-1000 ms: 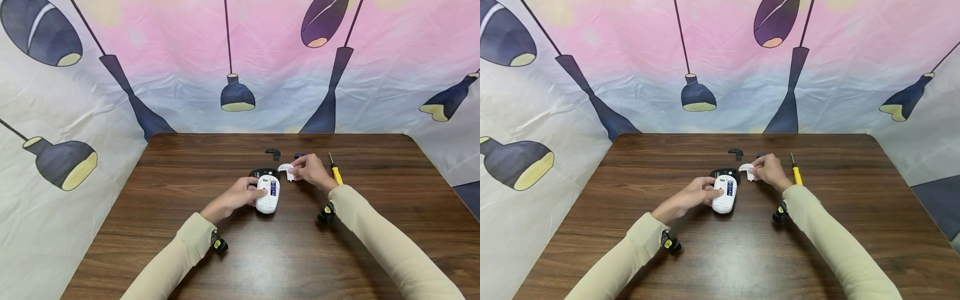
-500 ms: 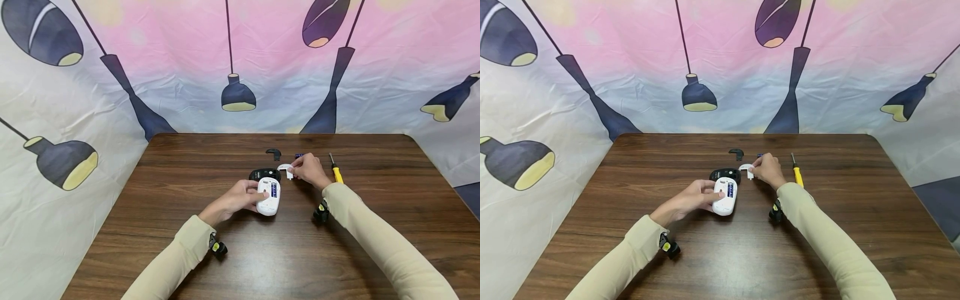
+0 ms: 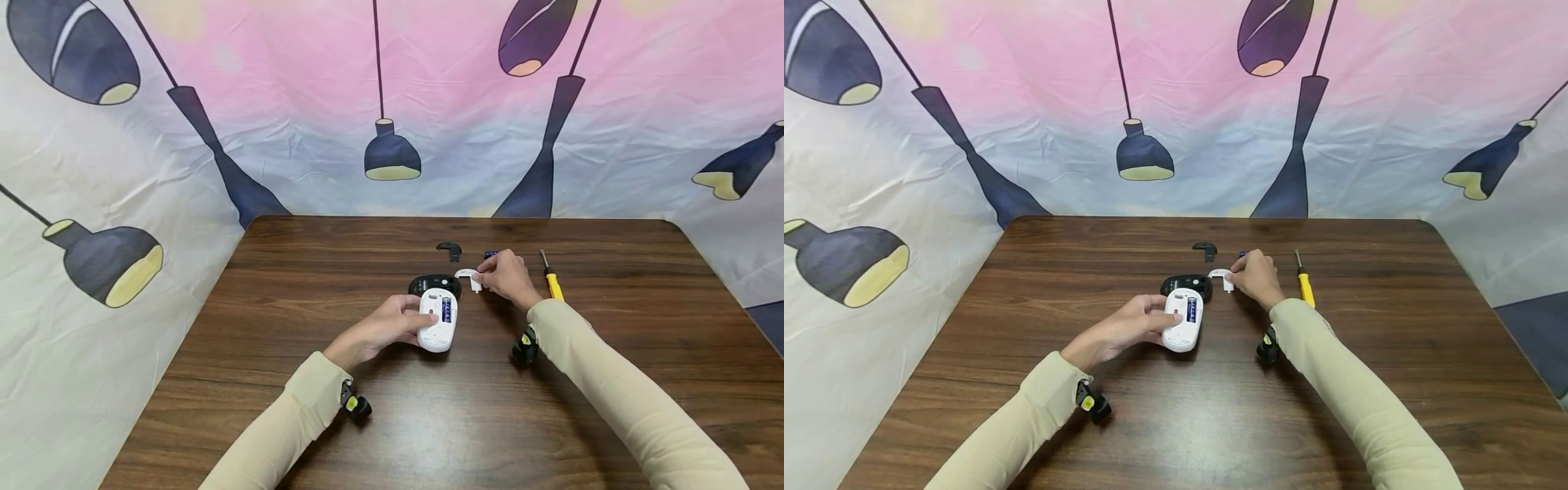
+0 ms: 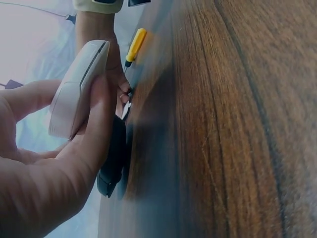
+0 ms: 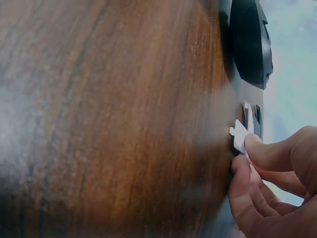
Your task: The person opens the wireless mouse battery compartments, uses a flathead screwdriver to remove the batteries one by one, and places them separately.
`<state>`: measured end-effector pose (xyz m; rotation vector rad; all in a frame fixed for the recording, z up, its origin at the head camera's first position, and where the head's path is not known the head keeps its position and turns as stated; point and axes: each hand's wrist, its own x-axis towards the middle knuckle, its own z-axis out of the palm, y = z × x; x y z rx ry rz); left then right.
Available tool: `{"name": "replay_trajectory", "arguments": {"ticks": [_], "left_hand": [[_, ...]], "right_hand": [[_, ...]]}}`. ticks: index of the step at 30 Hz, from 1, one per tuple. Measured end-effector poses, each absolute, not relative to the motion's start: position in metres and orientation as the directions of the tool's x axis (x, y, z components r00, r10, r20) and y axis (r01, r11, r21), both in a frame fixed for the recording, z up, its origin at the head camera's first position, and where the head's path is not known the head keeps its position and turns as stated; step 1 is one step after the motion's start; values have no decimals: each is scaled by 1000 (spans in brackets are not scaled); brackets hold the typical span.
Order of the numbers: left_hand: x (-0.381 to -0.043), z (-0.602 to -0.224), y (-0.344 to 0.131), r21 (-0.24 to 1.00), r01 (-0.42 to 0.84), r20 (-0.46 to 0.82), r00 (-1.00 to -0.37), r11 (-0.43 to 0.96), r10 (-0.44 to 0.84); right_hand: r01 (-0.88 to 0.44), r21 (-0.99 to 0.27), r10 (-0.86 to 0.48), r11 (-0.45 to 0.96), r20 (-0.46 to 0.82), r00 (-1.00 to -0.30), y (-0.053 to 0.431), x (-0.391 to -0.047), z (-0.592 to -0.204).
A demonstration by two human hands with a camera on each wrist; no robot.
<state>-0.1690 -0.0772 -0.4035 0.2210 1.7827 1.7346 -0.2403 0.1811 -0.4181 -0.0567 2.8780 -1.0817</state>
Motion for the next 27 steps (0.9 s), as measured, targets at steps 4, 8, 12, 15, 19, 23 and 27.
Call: {"name": "replay_trajectory", "arguments": {"ticks": [4, 8, 12, 15, 19, 23, 27], "left_hand": [[-168, -404, -78, 946, -299, -319, -784, 125, 533], [-166, -403, -78, 942, -318, -325, -778, 109, 538], [-164, -403, -78, 940, -331, -319, -772, 82, 550], [-163, -403, -80, 941, -330, -317, -773, 79, 550], [-161, -404, -82, 941, -328, -316, -776, 79, 546], [-159, -403, -85, 944, -324, -309, -786, 69, 535], [-156, -402, -87, 947, -316, -296, -792, 56, 534]], "right_hand": [[-35, -647, -64, 761, -21, -998, 187, -238, -413], [-75, -641, -75, 764, 26, -997, 196, -235, -402], [-82, -617, -59, 783, 59, -997, 206, -232, -387], [-87, -595, -54, 799, 73, -996, 215, -228, -378], [-98, -558, -61, 824, 85, -994, 228, -221, -371], [-74, -531, -43, 844, 70, -997, 242, -215, -369], [-52, -497, -32, 866, 49, -998, 257, -210, -373]]}}
